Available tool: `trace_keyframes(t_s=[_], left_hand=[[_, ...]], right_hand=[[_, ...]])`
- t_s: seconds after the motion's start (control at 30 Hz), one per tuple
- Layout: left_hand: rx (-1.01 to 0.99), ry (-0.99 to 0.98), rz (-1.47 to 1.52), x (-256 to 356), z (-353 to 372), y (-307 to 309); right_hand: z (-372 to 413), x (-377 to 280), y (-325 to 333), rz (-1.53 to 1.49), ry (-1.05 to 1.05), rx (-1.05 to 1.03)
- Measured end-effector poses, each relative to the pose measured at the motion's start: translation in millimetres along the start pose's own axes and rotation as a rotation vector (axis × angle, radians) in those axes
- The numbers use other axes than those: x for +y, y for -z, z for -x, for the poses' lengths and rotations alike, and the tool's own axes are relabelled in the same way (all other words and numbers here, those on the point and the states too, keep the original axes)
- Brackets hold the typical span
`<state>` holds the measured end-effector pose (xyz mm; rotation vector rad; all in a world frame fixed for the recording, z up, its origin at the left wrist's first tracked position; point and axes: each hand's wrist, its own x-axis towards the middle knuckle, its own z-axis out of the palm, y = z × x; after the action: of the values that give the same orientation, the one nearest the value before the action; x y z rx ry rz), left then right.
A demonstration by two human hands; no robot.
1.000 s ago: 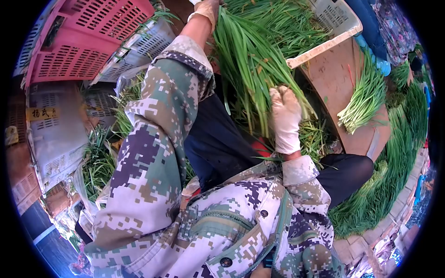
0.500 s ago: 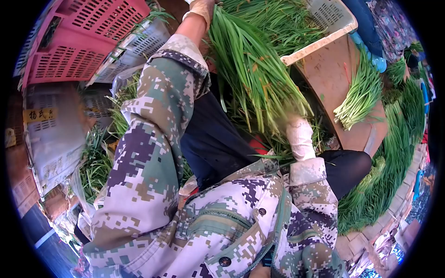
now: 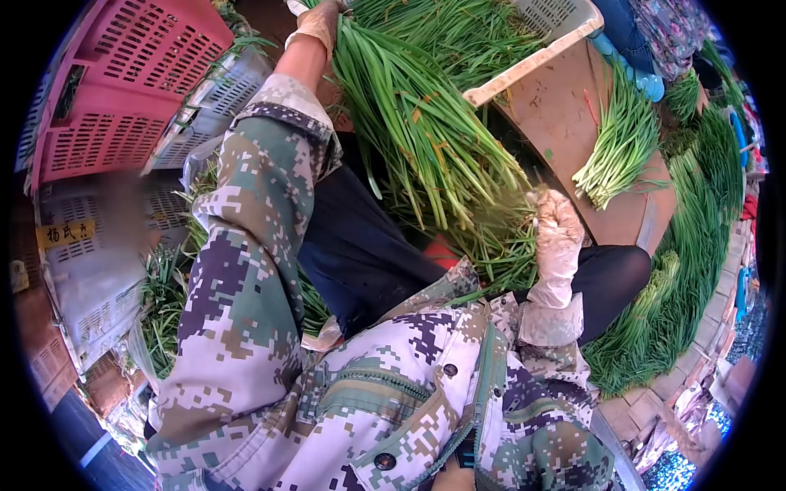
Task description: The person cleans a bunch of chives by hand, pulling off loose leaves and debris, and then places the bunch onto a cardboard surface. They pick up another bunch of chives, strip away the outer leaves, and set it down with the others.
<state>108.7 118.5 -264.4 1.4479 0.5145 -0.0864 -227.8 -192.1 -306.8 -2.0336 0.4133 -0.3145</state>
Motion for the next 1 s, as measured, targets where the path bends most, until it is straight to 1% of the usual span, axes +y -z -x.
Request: trace_keyframes(t_s=[0.07, 0.13, 0.17, 0.2, 0.27, 0.3, 0.33, 0.4, 0.43, 0.47, 0.5, 0.53, 0.57, 0.6, 0.67, 0.7, 0.8, 0.83, 0.87, 0.93, 0.97, 1.0], left_hand=[[0.017, -0.006, -0.019, -0.2, -0.6, 0.2], [-0.017, 0.000, -0.021, 0.6, -2.2, 2.9], [-0.047, 0.006, -0.022, 0.3, -4.0, 4.2], [-0.047, 0.006, -0.024, -0.4, -5.7, 3.9], [-0.014, -0.034, -0.074, -2.3, -12.7, 3.8], [-0.014, -0.032, -0.075, -2.4, -17.0, 3.7], [-0.032, -0.004, -0.058, -1.9, -21.4, 4.1], [-0.051, 0.025, -0.043, -1.7, -21.1, 4.1], [-0.046, 0.028, -0.049, -1.4, -21.3, 3.4], [-0.041, 0.031, -0.056, -0.9, -20.0, 3.5], [-0.040, 0.031, -0.058, -4.6, -31.5, 6.5], [-0.079, 0.023, 0.012, -7.7, -42.3, 9.7], [-0.119, 0.015, 0.083, -7.0, -41.4, 9.7], [-0.119, 0.016, 0.083, -6.7, -40.8, 8.4], [-0.093, 0.016, 0.018, -6.7, -40.4, 7.5], [-0.091, 0.017, 0.017, -6.8, -40.3, 7.8], [-0.070, -0.001, 0.038, -6.6, -40.6, 5.6], [-0.056, 0.010, 0.048, -6.6, -40.8, 4.9], [-0.041, 0.019, 0.058, -5.2, -37.1, 3.9], [-0.022, 0.011, 0.044, -3.8, -24.1, 0.9], [-0.004, 0.005, 0.031, -2.3, -15.1, 0.3], [-0.001, 0.007, 0.032, -4.2, -22.7, 3.1]], right_hand=[[-11.2, 8.2, -1.2, 0.002, -0.005, 0.039], [-20.5, 12.1, -1.2, 0.216, 0.340, 0.091], [-20.9, 6.3, -5.0, 0.103, 0.322, 0.088], [-17.8, 0.0, -6.7, 0.101, 0.321, 0.089], [-8.0, -16.7, -10.8, -0.523, -0.084, -0.260], [-4.0, -16.7, -15.4, -0.462, -0.229, -0.343], [-2.9, 8.8, -23.6, -0.113, 0.008, -0.350], [-4.8, 16.4, -35.6, 0.491, 0.424, -0.170], [-6.8, 19.1, -41.6, 0.618, 0.441, -0.086], [-8.7, 18.4, -46.8, 0.616, 0.439, -0.088], [-10.7, 17.6, -51.3, 0.671, 0.462, -0.038], [-13.9, 18.0, -54.4, 0.727, 0.485, 0.015], [-18.1, 20.7, -60.8, 0.747, 0.471, -0.009], [-20.1, 22.8, -63.6, 0.747, 0.471, -0.010], [-20.5, 22.9, -73.0, 0.590, 0.183, -0.081], [-22.4, 20.6, -76.2, 0.590, 0.183, -0.083], [-31.5, 13.6, -82.4, 0.194, 0.127, -0.107], [-34.9, 18.9, -88.8, 0.082, 0.067, -0.101], [-37.3, 20.8, -91.4, 0.081, 0.067, -0.100], [-40.3, 24.4, -95.7, -0.278, -0.089, -0.182], [-39.5, 26.4, -96.7, -0.405, -0.045, -0.153], [-38.9, 26.5, -96.3, -0.405, -0.046, -0.156]])
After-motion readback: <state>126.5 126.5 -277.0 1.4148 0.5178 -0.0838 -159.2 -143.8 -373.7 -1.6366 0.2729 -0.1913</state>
